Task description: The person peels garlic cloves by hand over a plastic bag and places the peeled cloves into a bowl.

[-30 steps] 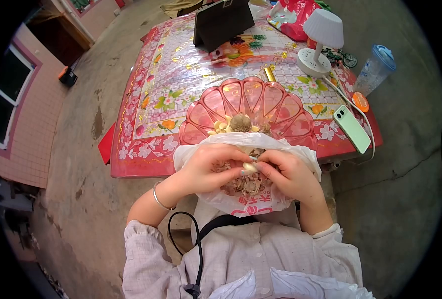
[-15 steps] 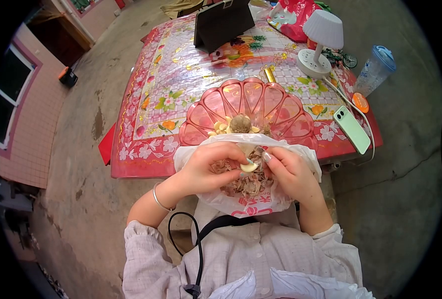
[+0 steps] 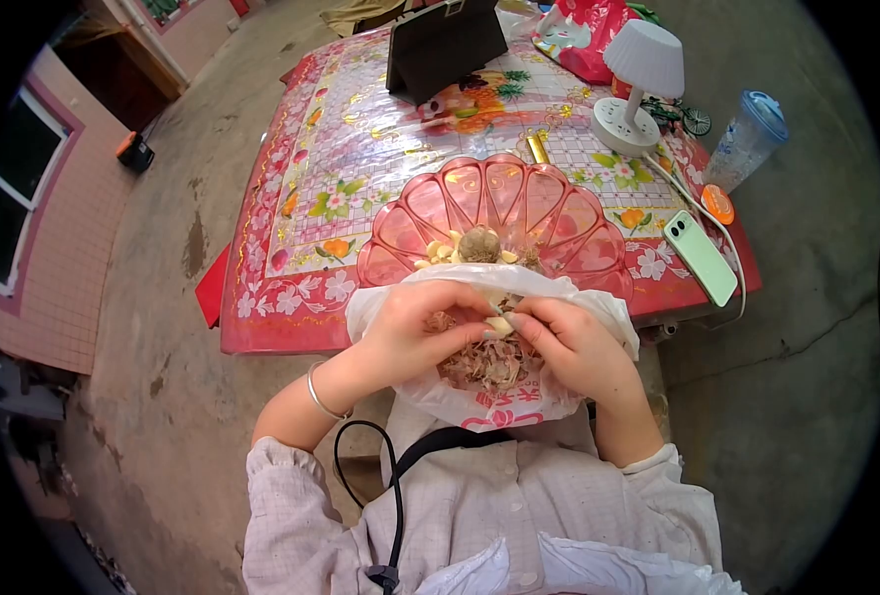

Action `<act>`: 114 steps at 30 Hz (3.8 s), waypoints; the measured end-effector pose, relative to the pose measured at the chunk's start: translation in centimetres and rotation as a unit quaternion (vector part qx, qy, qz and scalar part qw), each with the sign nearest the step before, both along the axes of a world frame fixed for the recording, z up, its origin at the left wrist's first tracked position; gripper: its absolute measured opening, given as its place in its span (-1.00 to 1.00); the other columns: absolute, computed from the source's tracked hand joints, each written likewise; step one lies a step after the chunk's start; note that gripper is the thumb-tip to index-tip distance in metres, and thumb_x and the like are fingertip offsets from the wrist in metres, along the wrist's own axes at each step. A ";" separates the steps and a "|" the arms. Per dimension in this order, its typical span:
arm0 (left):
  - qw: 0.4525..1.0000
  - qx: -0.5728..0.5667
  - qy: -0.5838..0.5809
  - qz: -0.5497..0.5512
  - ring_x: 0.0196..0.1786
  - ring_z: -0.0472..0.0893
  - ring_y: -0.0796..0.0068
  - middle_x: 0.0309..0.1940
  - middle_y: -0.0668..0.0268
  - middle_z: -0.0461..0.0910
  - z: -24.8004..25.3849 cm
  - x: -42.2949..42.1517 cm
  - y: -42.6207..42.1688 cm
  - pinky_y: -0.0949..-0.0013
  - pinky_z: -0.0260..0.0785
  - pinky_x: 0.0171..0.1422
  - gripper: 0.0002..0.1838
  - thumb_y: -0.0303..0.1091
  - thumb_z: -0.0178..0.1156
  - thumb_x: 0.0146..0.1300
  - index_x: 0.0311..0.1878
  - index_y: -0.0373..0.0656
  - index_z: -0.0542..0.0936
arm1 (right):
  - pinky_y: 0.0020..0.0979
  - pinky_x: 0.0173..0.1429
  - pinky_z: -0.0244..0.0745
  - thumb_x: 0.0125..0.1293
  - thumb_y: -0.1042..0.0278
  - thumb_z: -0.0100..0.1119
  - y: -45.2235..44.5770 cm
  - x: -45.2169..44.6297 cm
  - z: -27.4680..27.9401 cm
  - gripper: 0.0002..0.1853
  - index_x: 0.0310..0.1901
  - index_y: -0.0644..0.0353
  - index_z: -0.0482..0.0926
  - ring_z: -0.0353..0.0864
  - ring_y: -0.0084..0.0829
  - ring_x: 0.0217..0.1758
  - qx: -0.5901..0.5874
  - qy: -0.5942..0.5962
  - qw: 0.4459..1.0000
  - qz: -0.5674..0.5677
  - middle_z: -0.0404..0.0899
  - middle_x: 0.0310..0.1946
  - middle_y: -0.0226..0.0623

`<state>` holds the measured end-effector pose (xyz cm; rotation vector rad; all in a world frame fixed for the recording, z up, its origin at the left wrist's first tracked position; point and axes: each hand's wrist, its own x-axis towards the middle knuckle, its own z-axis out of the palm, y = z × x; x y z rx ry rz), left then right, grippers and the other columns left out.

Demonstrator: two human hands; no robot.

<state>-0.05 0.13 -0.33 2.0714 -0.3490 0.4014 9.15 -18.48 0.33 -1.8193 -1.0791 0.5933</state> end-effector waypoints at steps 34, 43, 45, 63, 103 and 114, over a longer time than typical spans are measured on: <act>0.989 -0.149 0.011 0.013 -0.27 0.60 0.49 -0.34 0.20 0.57 -0.6 -0.6 0.0 0.49 0.45 -0.20 -0.63 -0.62 0.24 0.00 -0.12 -0.29 0.34 | -0.60 -0.28 0.32 0.32 0.41 -0.13 -0.5 0.9 -1.1 -0.82 -0.20 0.32 0.44 0.39 -0.67 -0.37 0.061 0.239 0.963 0.104 0.44 -0.43 -0.44; 0.993 -0.115 0.024 0.008 -0.28 0.61 0.50 -0.36 0.20 0.59 -0.2 -0.7 0.0 0.50 0.45 -0.21 -0.61 -0.62 0.24 0.01 -0.11 -0.28 0.32 | -0.49 -0.29 0.33 0.30 0.35 -0.09 -0.3 0.4 0.0 -0.80 -0.21 0.30 0.45 0.42 -0.51 -0.40 0.057 0.136 0.986 0.079 0.45 -0.45 -0.34; 0.998 -0.067 0.012 0.007 -0.28 0.61 0.50 -0.37 0.21 0.59 -0.2 -0.7 0.0 0.51 0.45 -0.23 -0.61 -0.61 0.25 0.00 -0.11 -0.28 0.32 | -0.45 -0.27 0.34 0.30 0.36 -0.10 -0.3 0.4 0.1 -0.81 -0.21 0.30 0.45 0.44 -0.43 -0.40 0.033 0.085 0.994 0.067 0.46 -0.45 -0.28; 0.946 -0.291 0.136 -0.031 -0.24 0.57 0.58 -0.34 0.22 0.58 -0.3 -0.4 0.6 0.58 0.42 -0.21 -0.60 -0.60 0.24 0.03 -0.11 -0.24 0.29 | -0.33 -0.18 0.35 0.21 0.33 -0.01 -0.3 0.4 0.1 -0.76 -0.15 0.30 0.42 0.48 -0.23 -0.29 0.079 0.028 0.990 0.112 0.47 -0.39 -0.15; 0.846 -0.486 0.098 -0.196 -0.31 0.56 0.46 -0.38 0.09 0.52 0.6 -0.8 1.4 0.50 0.43 -0.23 -0.61 -0.68 0.24 -0.07 -0.24 -0.17 0.28 | -0.27 0.01 0.33 0.08 0.60 -0.08 0.0 -0.1 -0.1 -0.71 -0.11 0.32 0.34 0.40 -0.06 -0.05 0.044 -0.112 0.986 0.113 0.42 -0.15 -0.04; 0.933 0.194 -0.103 0.287 -0.28 0.52 0.32 -0.31 0.14 0.49 3.0 1.8 1.7 0.34 0.39 -0.24 -0.77 -0.48 0.25 -0.01 -0.24 -0.25 0.50 | -0.44 -0.07 0.41 0.07 0.72 -0.06 0.3 0.8 -1.0 -0.78 -0.22 0.34 0.43 0.52 -0.34 -0.14 0.076 -0.017 0.989 0.126 0.51 -0.22 -0.21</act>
